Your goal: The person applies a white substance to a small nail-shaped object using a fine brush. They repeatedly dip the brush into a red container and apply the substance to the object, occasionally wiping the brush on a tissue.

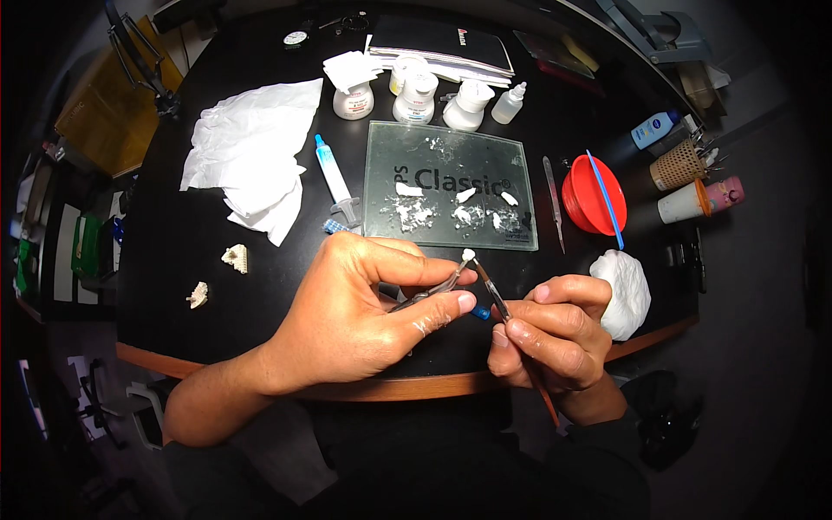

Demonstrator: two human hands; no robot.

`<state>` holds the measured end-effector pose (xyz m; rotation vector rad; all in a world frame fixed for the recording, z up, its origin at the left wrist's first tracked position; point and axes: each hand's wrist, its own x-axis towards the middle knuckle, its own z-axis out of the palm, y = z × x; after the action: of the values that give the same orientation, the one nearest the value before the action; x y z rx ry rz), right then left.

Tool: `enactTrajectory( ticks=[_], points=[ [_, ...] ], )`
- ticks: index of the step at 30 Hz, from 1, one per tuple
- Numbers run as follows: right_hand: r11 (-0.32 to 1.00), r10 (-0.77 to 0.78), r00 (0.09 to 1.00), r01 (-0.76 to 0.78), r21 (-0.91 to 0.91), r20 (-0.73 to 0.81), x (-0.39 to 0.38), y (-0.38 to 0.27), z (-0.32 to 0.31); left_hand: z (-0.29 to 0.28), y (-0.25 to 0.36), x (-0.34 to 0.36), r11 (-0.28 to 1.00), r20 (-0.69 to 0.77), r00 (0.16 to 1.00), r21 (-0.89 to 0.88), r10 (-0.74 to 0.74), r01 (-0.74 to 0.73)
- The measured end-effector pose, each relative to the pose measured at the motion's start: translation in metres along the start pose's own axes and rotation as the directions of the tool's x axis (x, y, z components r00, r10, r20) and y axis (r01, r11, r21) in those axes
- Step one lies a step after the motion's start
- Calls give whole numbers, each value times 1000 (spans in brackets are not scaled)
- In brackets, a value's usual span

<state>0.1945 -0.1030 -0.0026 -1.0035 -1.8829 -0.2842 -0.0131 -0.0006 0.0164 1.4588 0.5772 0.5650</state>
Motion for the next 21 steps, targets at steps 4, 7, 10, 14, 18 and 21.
enactTrajectory(
  ticks=[4,7,10,14,18,21],
  points=[
    [1000,-6,1000,6,7,-9,0,0,1,-1,-2,0,999,11,1000,28,15,-15],
    [1000,-2,1000,2,7,-15,-1,0,1,0,-3,0,1000,4,1000,8,-2,2],
    [1000,1,1000,-1,3,-18,-1,0,0,-1,-3,1,1000,11,1000,31,3,-3],
    [1000,2,1000,-2,-2,-11,0,-1,1,-1,-4,1,1000,9,1000,28,14,-14],
    [1000,-8,1000,8,-3,-6,1,0,1,-1,-2,1,999,15,1000,30,13,-13],
    [1000,-10,1000,10,4,-3,1,1,1,0,-3,1,1000,9,1000,19,13,-13]
  ],
)
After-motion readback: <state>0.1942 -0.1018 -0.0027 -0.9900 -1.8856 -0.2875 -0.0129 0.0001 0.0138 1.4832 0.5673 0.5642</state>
